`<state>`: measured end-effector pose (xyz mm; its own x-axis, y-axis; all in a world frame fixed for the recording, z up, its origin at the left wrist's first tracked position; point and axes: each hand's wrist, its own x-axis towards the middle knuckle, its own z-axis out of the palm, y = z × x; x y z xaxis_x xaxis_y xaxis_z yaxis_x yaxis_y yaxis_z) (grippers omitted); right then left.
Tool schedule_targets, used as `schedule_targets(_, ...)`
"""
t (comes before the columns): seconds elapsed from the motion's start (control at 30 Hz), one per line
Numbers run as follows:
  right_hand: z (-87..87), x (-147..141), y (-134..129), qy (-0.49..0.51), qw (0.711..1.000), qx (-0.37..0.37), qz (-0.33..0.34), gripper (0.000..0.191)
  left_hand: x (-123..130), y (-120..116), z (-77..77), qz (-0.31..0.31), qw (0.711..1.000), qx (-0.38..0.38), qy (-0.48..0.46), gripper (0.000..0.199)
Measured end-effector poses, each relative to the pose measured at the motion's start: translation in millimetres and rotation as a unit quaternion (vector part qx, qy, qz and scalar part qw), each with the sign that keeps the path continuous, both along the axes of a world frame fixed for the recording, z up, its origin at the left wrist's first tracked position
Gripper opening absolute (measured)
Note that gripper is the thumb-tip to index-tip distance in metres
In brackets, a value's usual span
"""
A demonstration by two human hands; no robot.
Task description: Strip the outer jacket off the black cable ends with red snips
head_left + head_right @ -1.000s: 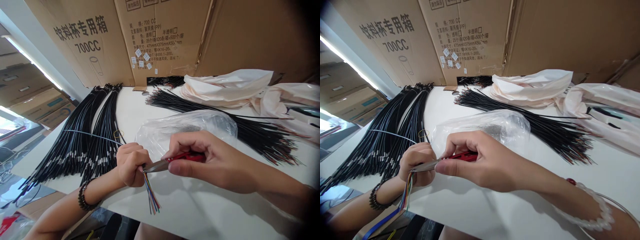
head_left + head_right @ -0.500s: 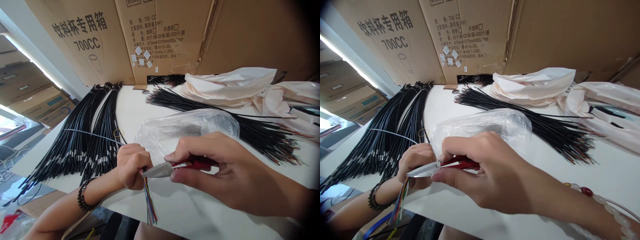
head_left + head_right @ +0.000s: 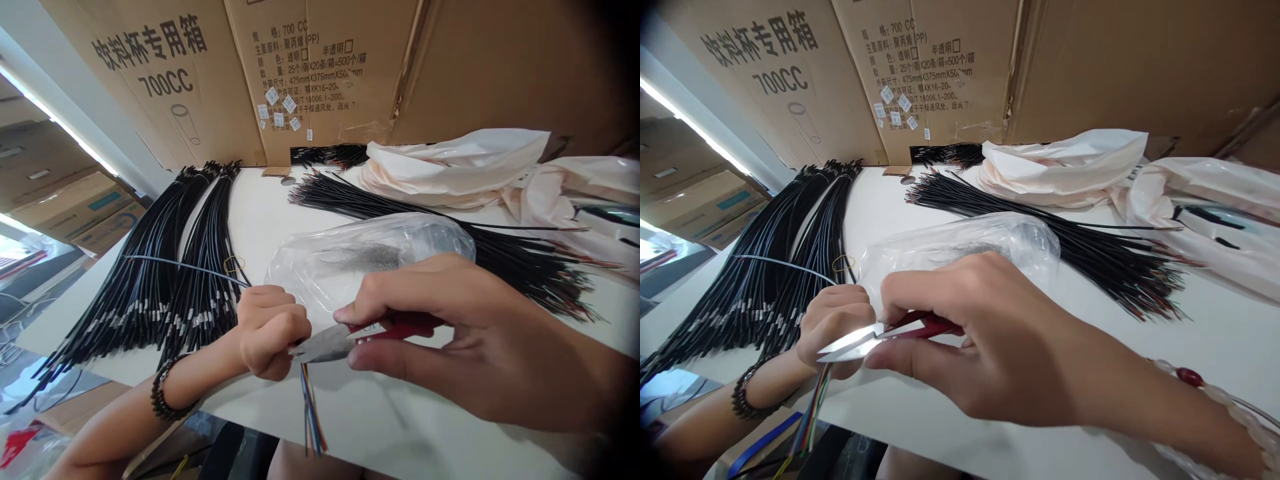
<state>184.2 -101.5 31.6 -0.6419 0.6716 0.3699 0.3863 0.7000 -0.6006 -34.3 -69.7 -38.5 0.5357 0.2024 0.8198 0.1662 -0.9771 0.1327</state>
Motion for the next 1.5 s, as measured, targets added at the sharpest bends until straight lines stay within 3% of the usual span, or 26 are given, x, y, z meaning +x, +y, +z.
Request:
schedule_targets(0.2, 3.4, 0.3, 4.6, -0.003, 0.996, -0.088, -0.03, 0.013, 1.3, 0.4, -6.2, 0.011, 0.998, 0.015, -0.054, 0.026)
schedule_targets(0.4, 2.2, -0.5, 4.6, -0.006, 0.991, -0.132, -0.01, 0.013, -1.1, -0.4, -1.5, -0.001, 1.0, -0.007, -0.012, 0.023)
schedule_targets(0.9, 11.0, 3.6, 6.3, -0.054, 0.983, -0.173, 0.006, 0.016, 3.1, -1.9, -4.2, -0.034, 0.999, -0.029, -0.001, 0.025)
schedule_targets(1.37, 3.4, 2.2, 3.9, 0.017, 0.991, -0.135, 0.012, 0.008, 3.5, -0.5, -11.5, -0.024, 0.997, -0.051, -0.049, 0.028)
schedule_targets(1.5, 5.2, 1.8, 7.9, 0.027, 0.991, -0.128, -0.01, 0.011, 1.7, 5.9, -4.0, 0.0, 0.998, -0.031, -0.054, 0.028)
